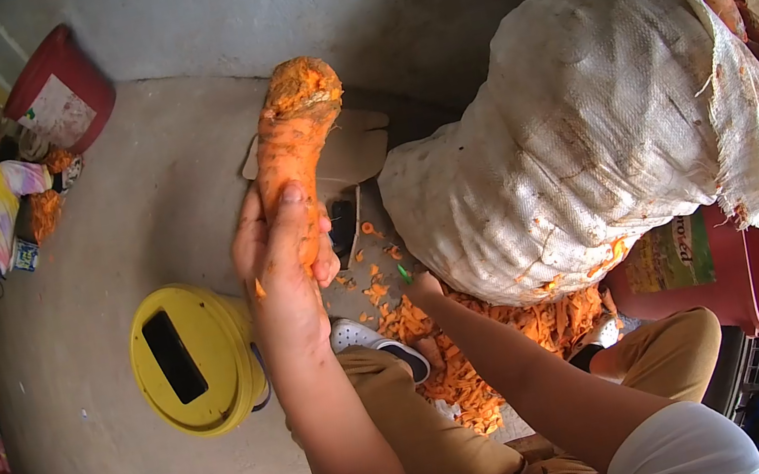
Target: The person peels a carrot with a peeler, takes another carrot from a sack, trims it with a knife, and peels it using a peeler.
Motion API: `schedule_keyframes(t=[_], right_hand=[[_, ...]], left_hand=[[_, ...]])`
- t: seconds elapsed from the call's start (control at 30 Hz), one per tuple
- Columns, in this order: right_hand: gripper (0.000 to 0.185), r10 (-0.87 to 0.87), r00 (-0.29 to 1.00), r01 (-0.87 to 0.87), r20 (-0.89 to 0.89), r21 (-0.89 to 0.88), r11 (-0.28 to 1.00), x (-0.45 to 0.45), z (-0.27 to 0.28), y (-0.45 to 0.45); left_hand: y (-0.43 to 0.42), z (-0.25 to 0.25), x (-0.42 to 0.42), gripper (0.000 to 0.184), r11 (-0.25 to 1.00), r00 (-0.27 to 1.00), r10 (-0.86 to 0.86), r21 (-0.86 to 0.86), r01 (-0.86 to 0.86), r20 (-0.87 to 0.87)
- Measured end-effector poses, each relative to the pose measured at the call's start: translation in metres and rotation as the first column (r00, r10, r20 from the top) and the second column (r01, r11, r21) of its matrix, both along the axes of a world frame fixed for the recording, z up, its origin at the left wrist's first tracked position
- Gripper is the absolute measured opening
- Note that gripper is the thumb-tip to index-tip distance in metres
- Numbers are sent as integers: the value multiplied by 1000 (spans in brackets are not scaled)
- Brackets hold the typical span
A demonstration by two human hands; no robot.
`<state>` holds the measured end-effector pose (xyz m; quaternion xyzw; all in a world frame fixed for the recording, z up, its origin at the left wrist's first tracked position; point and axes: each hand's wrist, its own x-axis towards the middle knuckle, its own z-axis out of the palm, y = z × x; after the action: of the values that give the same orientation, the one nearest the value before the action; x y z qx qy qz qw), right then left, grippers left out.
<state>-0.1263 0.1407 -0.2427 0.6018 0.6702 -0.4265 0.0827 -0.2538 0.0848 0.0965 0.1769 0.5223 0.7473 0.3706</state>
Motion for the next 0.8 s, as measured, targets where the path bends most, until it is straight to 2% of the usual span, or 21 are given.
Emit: schedule_keyframes(t=[0.07,0.17,0.27,0.37,0.47,0.57,0.63,0.7,0.77,0.8], right_hand=[[45,90,995,-87,-36,87,992,7,-5,-7],[48,208,973,-194,101,-131,972,14,-6,-7],[47,324,944,-311,56,-174,934,31,-18,-15],[45,212,977,-208,-9,-247,947,50,-29,-26],[43,283,959,-274,-8,-282,920,71,-14,-28],[40,100,994,-80,48,-314,946,89,9,-36],[40,242,969,-246,-45,-204,947,112,13,-43],[40,259,963,-268,-76,-150,952,128,22,-47],[40,147,987,-155,-61,-166,974,140,35,-50],[39,90,990,-113,-108,-232,966,148,36,-48]], left_hand=[[1,-1,0,25,1000,1000,-7,-5,7,-1],[0,-1,3,25,999,1000,-22,-31,21,-10],[0,1,4,25,999,999,-39,-30,39,-14],[0,0,4,24,998,999,-53,-21,54,7],[-1,0,4,23,997,995,-83,-3,83,60],[-1,-2,6,23,991,984,-134,42,130,120],[0,-5,7,24,982,967,-185,80,173,174],[0,-11,7,26,954,920,-291,148,260,261],[1,-14,10,27,919,865,-387,202,337,318],[2,-15,14,28,901,837,-430,220,374,338]])
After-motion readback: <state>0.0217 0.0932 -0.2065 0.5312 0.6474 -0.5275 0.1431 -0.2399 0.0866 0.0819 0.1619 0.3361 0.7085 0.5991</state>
